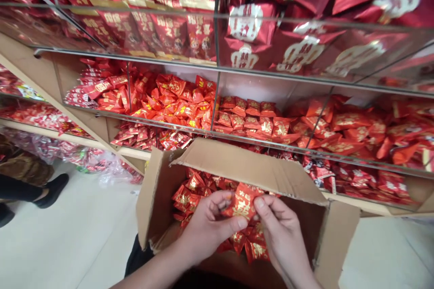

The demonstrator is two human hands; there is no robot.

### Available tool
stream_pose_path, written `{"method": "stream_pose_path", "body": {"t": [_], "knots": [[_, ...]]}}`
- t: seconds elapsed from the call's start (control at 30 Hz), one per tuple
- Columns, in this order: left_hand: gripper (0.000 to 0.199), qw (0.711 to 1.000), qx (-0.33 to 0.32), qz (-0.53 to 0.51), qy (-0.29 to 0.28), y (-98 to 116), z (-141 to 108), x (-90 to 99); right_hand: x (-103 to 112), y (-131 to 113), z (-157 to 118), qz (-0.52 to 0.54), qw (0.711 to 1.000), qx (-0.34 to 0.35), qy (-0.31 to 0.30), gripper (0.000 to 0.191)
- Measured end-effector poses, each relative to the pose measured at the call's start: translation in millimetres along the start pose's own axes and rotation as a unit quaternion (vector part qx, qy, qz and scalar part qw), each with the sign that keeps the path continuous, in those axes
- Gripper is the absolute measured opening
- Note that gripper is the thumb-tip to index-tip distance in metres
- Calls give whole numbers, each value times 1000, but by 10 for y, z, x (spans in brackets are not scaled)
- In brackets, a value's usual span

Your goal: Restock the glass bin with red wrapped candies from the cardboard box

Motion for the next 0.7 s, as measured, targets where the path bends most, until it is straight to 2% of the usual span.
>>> {"method": "stream_pose_path", "body": {"t": [0.13,0.2,0.27,0.33,0.37,0.43,0.5,0.57,0.63,0.7], "knots": [[18,999,12,51,-8,-13,-21,55,-39,-67,12,-91,995,36,-20,24],[17,999,21,34,-10,-39,-32,68,-57,-82,12,-105,993,48,-11,26],[18,999,37,-10,26,-81,-37,116,-68,-92,6,-113,991,68,13,24],[20,995,54,-55,69,-118,-32,165,-80,-161,-20,-137,980,140,39,15],[20,991,59,-77,88,-125,-24,186,-99,-224,-50,-164,965,200,46,18],[18,986,63,-116,104,-122,6,204,-204,-344,-141,-250,910,329,24,28],[17,982,66,-139,107,-108,43,203,-364,-389,-231,-361,829,426,-34,21],[20,983,67,-138,104,-91,78,193,-488,-385,-276,-461,744,477,-83,16],[24,987,62,-109,102,-57,107,181,-552,-421,-296,-524,670,514,-110,19],[28,993,44,-60,88,36,140,159,-571,-521,-301,-545,621,548,-134,18]]}}
Point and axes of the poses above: each hand's wrist, its own z-axis towards the middle knuckle, its own x-axis out of the back of the hand, y = z × x, the point moved 7 cm from there along z, towards the middle knuckle, and after that the axes turned 10 degrees about z, right-handed, at the moved point
